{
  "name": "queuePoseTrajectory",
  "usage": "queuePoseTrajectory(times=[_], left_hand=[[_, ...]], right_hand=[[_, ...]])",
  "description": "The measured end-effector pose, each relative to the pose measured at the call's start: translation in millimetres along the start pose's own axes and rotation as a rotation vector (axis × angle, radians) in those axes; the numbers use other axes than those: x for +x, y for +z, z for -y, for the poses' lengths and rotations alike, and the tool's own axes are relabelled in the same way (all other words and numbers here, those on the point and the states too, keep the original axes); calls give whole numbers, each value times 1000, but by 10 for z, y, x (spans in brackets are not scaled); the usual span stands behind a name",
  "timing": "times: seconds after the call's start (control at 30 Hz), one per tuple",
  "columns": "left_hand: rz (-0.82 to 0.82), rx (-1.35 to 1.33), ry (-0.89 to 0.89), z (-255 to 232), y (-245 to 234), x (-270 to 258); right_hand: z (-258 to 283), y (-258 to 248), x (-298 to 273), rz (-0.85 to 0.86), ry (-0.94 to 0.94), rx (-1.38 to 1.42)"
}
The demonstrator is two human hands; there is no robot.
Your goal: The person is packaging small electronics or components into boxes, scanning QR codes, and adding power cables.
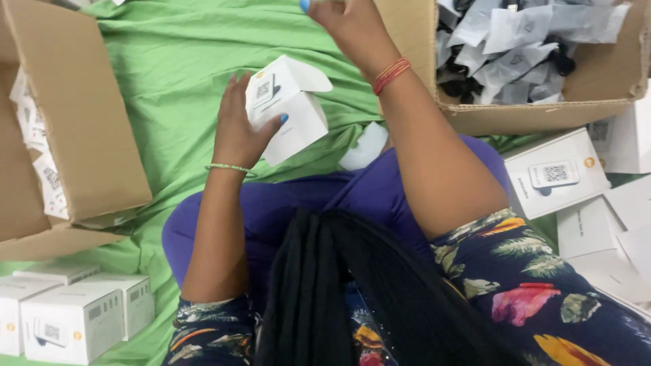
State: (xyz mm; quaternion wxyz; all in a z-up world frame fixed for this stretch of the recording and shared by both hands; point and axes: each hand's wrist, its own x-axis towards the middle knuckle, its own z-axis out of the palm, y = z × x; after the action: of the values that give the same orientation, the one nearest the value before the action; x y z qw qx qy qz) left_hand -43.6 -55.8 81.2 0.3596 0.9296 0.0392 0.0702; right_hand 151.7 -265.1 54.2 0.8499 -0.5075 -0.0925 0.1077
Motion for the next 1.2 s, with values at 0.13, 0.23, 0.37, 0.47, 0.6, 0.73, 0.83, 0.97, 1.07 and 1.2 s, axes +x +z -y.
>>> queuePoseTrajectory(times=[0.13,0.23,0.37,0.47,0.6,0.73,0.83,0.97,1.07,1.2], left_hand=[[87,132,-151,531,-95,-417],[258,10,-163,683,-43,-456],[358,6,-240,686,26,-375],[143,27,-13,743,60,-266],[95,-109,-11,846,27,-155],[-12,-785,-96,1165,197,-149],[-70,-817,-14,920,91,-124],[-174,-497,132,669,-22,-92],[-87,-519,9,700,25,-63],[-187,-334,121,772,186,59]], right_hand=[[-33,155,-223,428,96,-869],[-74,102,-274,725,134,-1107],[-28,171,-415,885,328,-1340],[-149,176,-413,803,181,-1311],[-114,223,-335,683,-4,-1269],[-37,255,-306,544,80,-1037],[-10,289,-319,555,113,-1159],[-199,81,-305,673,-23,-1215],[-221,76,-362,583,213,-1438],[-87,368,-655,698,527,-1619]])
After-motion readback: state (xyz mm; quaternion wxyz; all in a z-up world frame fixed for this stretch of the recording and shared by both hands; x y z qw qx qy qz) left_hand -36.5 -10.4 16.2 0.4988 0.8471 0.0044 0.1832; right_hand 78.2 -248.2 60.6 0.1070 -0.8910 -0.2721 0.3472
